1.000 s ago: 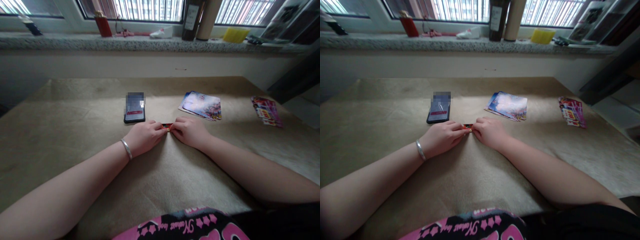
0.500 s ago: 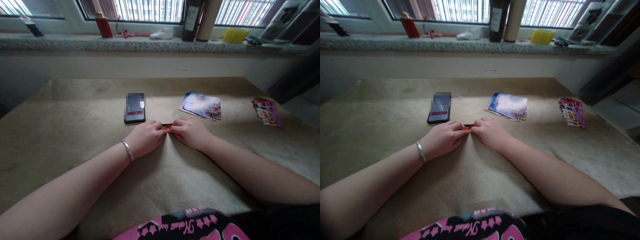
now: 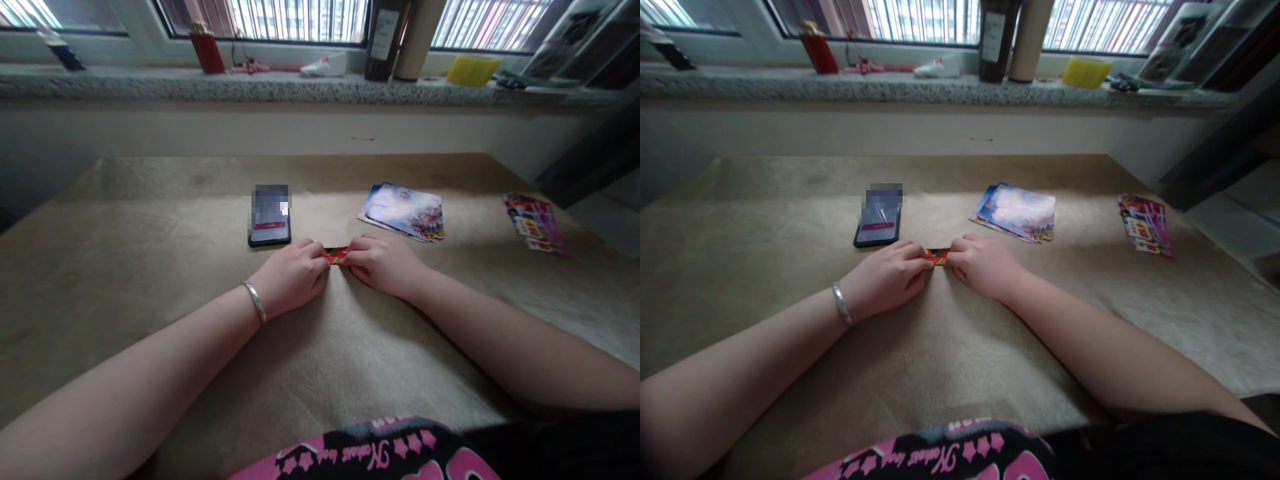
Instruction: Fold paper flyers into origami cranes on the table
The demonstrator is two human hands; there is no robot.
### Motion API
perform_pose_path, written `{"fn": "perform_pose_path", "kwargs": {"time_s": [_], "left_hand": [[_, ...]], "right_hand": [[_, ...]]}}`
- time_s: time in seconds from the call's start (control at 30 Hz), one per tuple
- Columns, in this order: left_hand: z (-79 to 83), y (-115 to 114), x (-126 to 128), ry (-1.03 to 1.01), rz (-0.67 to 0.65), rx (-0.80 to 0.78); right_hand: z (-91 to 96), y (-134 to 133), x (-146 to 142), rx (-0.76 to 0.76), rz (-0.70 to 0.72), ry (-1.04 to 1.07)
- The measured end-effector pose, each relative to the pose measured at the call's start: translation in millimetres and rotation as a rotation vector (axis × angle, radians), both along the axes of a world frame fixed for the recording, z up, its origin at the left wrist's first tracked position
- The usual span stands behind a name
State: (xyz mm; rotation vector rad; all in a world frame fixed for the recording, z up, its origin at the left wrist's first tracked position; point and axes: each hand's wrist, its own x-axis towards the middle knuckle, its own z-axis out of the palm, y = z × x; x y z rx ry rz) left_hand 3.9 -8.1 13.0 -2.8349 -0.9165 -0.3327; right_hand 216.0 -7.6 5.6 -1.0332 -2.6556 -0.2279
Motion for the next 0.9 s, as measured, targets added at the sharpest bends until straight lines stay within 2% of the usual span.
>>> {"fn": "perform_pose_path", "kwargs": {"time_s": [0.27,0.4,0.6,0.9], "left_hand": [[1.6,5.9,-8.1,-0.018,0.007,-0.095],[3.8,4.7,-8.7,0.043,0.026,-0.050],[5.2,0.1,-1.9,0.103,0.022,0.008],[6.0,6.0,-11.1,0.049,0.021,-0.072]], "right_hand": [[-2.3,1.6,6.7,-0.040,0.024,0.017],[-1.7,1.2,9.6,-0.010,0.042,0.004],[2.8,-1.0,5.5,-0.043,0.018,-0.014],[1.2,4.4,14.5,-0.138,0.023,0.041]]}}
